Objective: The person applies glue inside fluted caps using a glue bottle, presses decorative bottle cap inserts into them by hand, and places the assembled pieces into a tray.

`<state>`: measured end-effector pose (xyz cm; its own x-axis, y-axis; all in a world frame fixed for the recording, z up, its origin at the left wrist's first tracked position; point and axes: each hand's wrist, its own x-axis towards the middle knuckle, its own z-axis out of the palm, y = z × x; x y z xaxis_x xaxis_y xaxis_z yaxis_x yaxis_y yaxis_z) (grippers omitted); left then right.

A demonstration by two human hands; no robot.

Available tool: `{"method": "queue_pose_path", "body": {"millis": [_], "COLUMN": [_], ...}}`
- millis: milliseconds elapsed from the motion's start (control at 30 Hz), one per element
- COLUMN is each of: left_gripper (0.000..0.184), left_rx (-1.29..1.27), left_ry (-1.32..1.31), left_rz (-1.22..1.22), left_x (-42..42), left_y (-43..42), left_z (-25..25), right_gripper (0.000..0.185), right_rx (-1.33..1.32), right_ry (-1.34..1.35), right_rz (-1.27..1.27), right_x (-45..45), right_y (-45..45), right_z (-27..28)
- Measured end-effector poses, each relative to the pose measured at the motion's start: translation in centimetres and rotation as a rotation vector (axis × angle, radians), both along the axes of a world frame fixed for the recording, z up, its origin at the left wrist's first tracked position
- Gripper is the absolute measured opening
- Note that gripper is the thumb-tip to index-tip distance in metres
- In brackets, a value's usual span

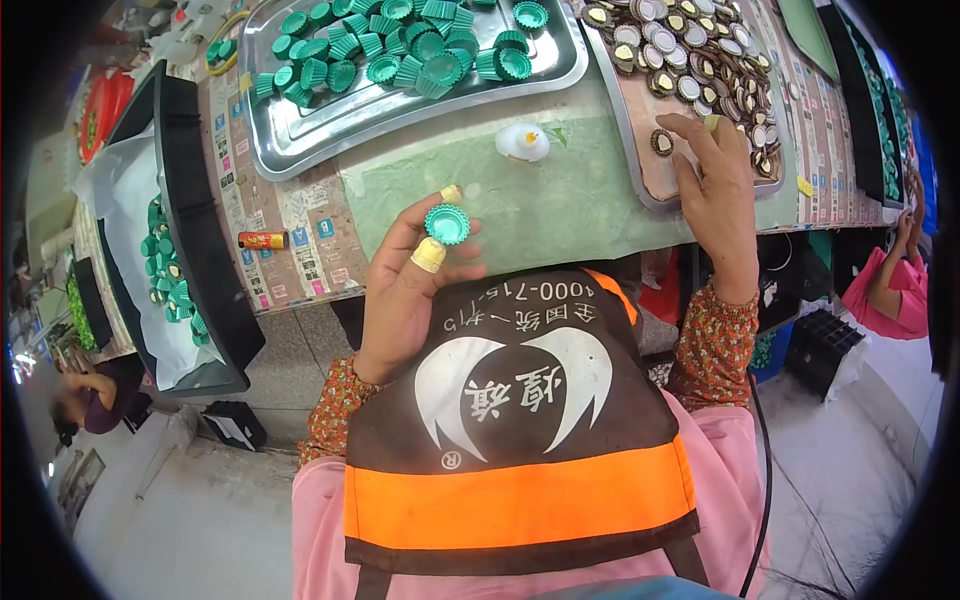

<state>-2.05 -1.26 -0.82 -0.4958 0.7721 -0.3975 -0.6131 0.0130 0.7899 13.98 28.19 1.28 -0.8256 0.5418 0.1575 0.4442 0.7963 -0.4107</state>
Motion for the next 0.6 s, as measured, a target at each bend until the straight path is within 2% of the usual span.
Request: {"method": "queue_pose_path", "body": {"millis": [200,300,367,500,600], "left_gripper": [0.057,0.057,0.057,0.057,0.056], "left_rx": [-0.039,-0.051,-0.049,-0.064,-0.056], "left_ry": [0.009,0.005,-0.001,-0.008,-0.012], "left_rz": [0.002,0.001,0.001,0.003,0.008], "left_x": [0.1,0.2,0.2,0.3,0.3], "left_y": [0.4,0.5,0.4,0.4,0.5], "left_z": [0.4,0.4,0.2,0.2,0.1], "right_gripper": [0.037,0.029,0.025,0.029,0.032], "right_rx": [-0.004,-0.003,0.019,0.094,0.102], "right_ry": [0.009,-0.02,-0.042,-0.148,-0.078], "right_rz": [0.039,0.067,-0.018,-0.111,-0.092], "right_x": [0.1,0.2,0.4,0.4,0.6], "right_y": [0.5,0.9,1.0,0.8,0.7], "right_z": [-0.2,-0.7,-1.2,-1.0,-1.4]}}
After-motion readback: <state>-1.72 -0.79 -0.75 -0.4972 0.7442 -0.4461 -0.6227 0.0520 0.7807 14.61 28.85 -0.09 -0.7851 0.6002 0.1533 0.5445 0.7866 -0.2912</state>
